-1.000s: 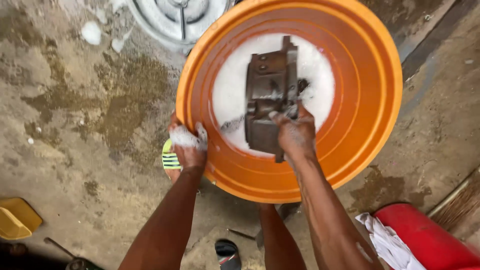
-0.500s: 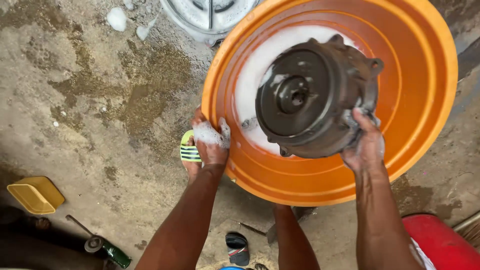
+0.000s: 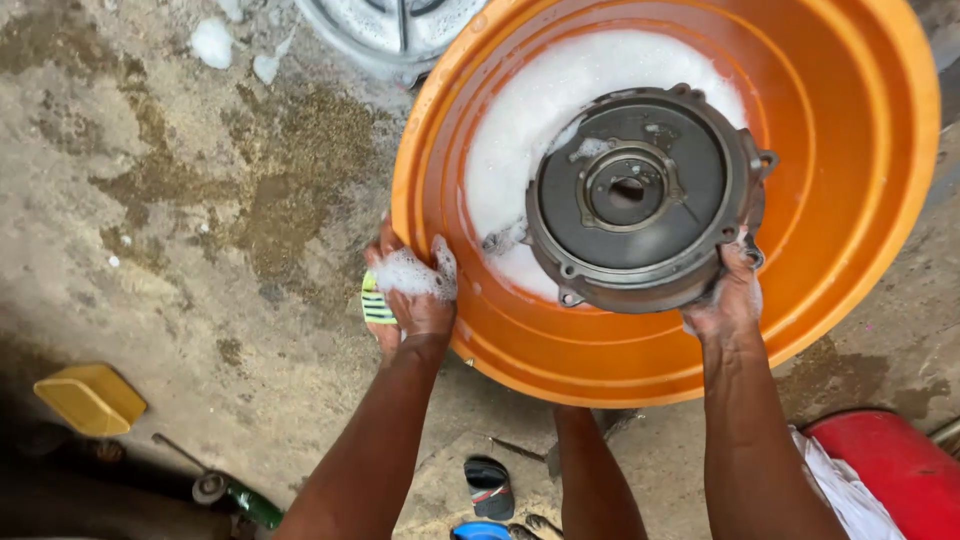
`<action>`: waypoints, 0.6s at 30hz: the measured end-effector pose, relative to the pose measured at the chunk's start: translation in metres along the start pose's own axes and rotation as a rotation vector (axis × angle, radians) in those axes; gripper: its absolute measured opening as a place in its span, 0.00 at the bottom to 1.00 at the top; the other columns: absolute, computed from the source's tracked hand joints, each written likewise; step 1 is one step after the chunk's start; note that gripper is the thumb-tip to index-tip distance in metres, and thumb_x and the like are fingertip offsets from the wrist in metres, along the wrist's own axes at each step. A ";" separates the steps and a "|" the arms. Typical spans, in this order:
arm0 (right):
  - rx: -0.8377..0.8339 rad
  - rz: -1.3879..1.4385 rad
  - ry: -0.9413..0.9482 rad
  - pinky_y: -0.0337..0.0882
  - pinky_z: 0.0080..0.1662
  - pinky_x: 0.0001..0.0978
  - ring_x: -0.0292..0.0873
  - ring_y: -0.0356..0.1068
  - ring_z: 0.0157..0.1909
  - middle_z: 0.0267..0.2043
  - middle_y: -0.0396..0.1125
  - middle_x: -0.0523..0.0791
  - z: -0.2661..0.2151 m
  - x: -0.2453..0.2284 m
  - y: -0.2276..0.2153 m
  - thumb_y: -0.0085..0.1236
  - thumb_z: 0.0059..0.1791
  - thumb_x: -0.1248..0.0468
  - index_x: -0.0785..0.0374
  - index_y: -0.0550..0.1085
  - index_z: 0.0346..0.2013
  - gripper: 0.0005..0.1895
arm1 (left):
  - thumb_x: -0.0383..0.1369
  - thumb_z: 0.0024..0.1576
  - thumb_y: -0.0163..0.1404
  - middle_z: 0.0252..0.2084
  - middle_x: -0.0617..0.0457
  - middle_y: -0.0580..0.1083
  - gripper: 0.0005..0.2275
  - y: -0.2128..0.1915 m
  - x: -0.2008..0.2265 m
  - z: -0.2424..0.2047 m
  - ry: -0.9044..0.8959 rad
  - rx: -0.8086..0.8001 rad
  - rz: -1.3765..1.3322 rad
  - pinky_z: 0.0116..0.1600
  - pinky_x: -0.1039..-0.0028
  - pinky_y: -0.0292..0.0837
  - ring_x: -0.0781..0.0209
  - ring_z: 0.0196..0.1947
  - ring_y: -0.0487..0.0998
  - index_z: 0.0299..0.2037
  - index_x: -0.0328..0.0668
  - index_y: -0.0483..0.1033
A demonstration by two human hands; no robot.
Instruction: Scrubbing a metal mechanical component with a rag in a basin of soapy water.
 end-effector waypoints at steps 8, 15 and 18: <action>0.043 -0.037 -0.046 0.77 0.53 0.27 0.35 0.75 0.56 0.60 0.73 0.39 0.048 0.010 -0.051 0.55 0.49 0.55 0.51 0.74 0.55 0.20 | 0.34 0.58 0.49 0.46 0.39 0.74 0.12 0.049 0.041 -0.053 0.684 -0.158 -0.014 0.40 0.59 0.72 0.47 0.41 0.75 0.48 0.37 0.75; 0.200 -0.036 -0.012 0.70 0.61 0.45 0.50 0.68 0.64 0.67 0.66 0.48 0.084 0.025 -0.069 0.47 0.44 0.53 0.58 0.69 0.59 0.30 | 0.35 0.62 0.37 0.62 0.34 0.68 0.21 0.168 0.014 -0.031 0.434 -0.465 0.347 0.58 0.49 0.65 0.33 0.55 0.70 0.64 0.36 0.65; 0.086 -0.097 -0.050 0.69 0.68 0.56 0.53 0.72 0.63 0.61 0.72 0.47 0.099 0.031 -0.089 0.55 0.39 0.52 0.52 0.77 0.57 0.31 | 0.36 0.64 0.35 0.59 0.54 0.77 0.20 0.180 0.018 -0.029 0.382 -0.823 0.774 0.68 0.56 0.50 0.55 0.65 0.72 0.63 0.47 0.73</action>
Point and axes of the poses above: each hand's wrist, its own z-axis towards the middle knuckle, its own y-axis out of the palm, x = y × z, the point moved 3 cm from there along z, towards the middle knuckle
